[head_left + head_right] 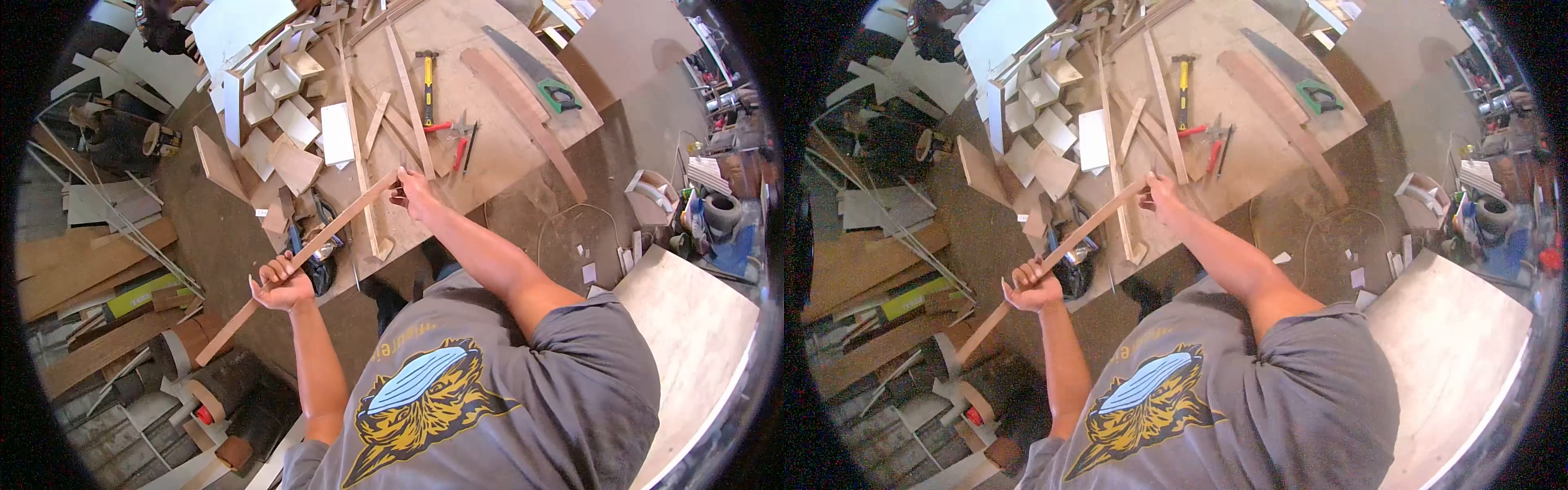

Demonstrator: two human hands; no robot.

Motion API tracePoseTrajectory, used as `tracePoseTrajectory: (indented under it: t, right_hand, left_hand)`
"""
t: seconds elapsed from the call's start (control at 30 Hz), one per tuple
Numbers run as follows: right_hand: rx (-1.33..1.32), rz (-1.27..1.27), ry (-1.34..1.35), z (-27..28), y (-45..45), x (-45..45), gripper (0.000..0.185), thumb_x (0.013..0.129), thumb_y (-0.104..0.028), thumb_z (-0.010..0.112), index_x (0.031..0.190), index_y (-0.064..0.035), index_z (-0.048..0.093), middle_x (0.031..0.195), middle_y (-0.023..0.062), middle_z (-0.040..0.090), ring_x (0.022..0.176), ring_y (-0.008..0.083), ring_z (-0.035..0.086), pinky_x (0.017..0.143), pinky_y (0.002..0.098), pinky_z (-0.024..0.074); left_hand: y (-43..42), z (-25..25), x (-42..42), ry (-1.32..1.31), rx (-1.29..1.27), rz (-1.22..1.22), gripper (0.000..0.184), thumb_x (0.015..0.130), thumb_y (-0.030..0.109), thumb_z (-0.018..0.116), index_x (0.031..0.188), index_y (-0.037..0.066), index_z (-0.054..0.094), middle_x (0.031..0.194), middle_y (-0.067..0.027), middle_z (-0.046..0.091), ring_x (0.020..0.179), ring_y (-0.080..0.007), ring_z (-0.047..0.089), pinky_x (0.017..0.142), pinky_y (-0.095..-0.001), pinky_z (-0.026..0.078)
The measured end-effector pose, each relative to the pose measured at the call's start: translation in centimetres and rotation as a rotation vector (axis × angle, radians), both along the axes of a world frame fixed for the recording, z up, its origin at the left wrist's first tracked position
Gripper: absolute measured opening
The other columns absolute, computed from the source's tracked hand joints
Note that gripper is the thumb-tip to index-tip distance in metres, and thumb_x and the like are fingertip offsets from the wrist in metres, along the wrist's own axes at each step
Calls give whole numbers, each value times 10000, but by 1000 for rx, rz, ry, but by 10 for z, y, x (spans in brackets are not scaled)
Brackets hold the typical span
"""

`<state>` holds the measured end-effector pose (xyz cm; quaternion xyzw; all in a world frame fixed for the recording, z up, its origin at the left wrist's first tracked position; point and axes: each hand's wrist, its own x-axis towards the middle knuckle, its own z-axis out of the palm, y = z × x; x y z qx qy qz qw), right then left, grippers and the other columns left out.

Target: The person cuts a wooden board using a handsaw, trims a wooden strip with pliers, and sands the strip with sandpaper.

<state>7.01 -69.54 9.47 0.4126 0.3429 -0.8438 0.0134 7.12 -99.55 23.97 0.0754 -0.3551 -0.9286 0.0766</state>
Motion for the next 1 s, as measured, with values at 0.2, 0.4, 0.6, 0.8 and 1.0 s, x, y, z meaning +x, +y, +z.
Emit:
tracePoseTrajectory:
  t: [0.2,0.4,0.6,0.8,1.0]
  right_hand:
    - [20,20,206,47,11,-19,192,1083,-292,517,1125,-121,592,884,30,655,705,165,623,644,354,528]
    - [98,136,488,92,12,-37,182,1084,-276,519,1112,-113,595,886,14,664,698,127,625,625,321,528]
    - [231,345,590,115,-8,-31,160,1102,-210,472,1087,-87,573,810,33,647,648,115,627,586,285,538]
    - [199,316,578,104,-39,-36,185,1086,-218,497,1033,-61,580,781,6,578,614,111,555,527,266,465]
    - [357,320,241,54,-34,-38,258,1068,-268,531,1075,-19,599,794,43,580,629,133,560,530,328,487]
  left_hand:
    - [-27,-37,34,-209,-125,-22,617,954,585,462,1164,44,672,1059,-135,694,909,-307,654,935,-489,502]
    - [-32,-32,86,-670,-434,-704,823,962,772,352,1131,42,693,990,-151,711,852,-274,662,773,-438,530]
    - [27,6,56,-170,-1375,-446,408,1082,394,508,1075,33,696,869,-117,707,721,-216,656,709,-291,532]
    - [95,-16,13,-415,-942,-774,591,1104,525,322,994,43,647,723,-63,617,559,-172,552,535,-305,439]
    - [85,-90,-5,-525,-1167,-764,571,1071,543,449,737,90,544,550,20,442,438,-110,416,428,-299,325]
